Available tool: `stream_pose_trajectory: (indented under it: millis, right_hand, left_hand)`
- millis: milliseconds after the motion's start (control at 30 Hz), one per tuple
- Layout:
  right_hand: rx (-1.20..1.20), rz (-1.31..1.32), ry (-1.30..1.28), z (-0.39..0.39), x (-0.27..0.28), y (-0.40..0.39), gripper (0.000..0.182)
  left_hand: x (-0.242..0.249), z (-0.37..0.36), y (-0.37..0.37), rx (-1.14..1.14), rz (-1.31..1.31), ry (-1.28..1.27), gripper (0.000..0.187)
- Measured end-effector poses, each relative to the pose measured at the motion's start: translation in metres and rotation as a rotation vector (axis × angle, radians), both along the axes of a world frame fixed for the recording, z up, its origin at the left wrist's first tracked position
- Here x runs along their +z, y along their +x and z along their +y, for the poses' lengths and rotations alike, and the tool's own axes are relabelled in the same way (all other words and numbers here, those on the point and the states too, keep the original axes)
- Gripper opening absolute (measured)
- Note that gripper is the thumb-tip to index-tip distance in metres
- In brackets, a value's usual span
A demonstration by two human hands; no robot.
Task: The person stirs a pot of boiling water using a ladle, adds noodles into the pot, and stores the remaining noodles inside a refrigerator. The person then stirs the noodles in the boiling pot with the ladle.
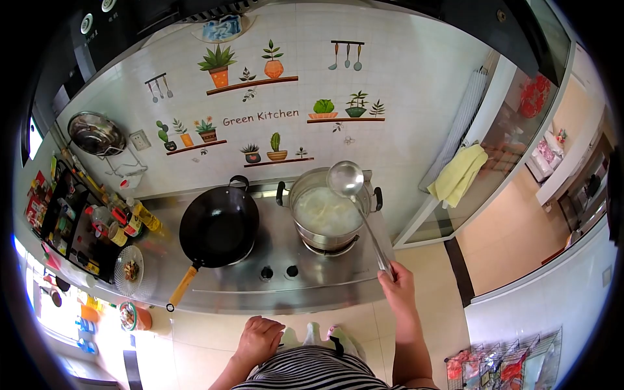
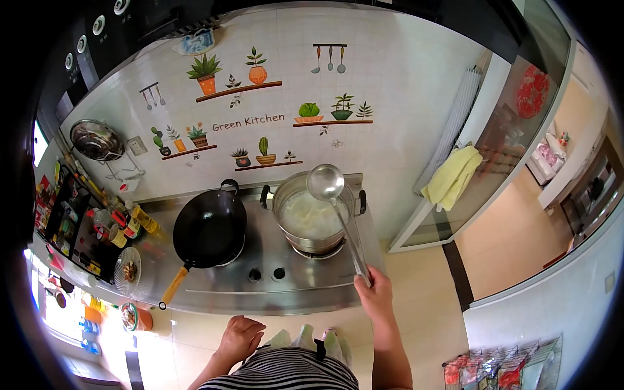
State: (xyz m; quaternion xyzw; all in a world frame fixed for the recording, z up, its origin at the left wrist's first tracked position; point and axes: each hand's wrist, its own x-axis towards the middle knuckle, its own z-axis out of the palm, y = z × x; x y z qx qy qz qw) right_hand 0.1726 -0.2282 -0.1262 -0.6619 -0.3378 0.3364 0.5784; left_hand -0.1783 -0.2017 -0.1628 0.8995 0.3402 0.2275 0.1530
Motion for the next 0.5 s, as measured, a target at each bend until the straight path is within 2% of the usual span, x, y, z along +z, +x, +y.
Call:
stream_pose_trajectory:
  millis: [100,233,300,433,467,500]
  right_hand:
    - [0.008,-0.085,0.043,0.002,-0.003,0.003,0.018]
    - [-0.02,-0.055,0.091,0.002,-0.001,-0.001,0.019]
    - [-0.124,0.132,0.114,0.0,0.009,-0.005,0.021]
    - [-0.195,0.222,0.152,-0.004,0.011,0.011,0.021]
    - [-0.198,0.222,0.151,-0.004,0.005,0.018,0.021]
    - [-0.241,0.073,0.148,-0.002,-0.005,0.026,0.021]
  left_hand:
    - [-0.001,0.001,0.001,-0.002,0.012,0.0,0.014]
    - [0.002,0.001,0.004,0.0,0.001,0.0,0.014]
    - [0.003,0.001,0.004,-0.003,0.012,0.001,0.014]
    - [-0.002,0.001,0.001,0.001,0.01,-0.007,0.014]
    - [-0.002,0.001,0.001,-0.002,0.01,-0.008,0.014]
    - [-0.002,0.001,0.001,-0.001,0.009,-0.006,0.014]
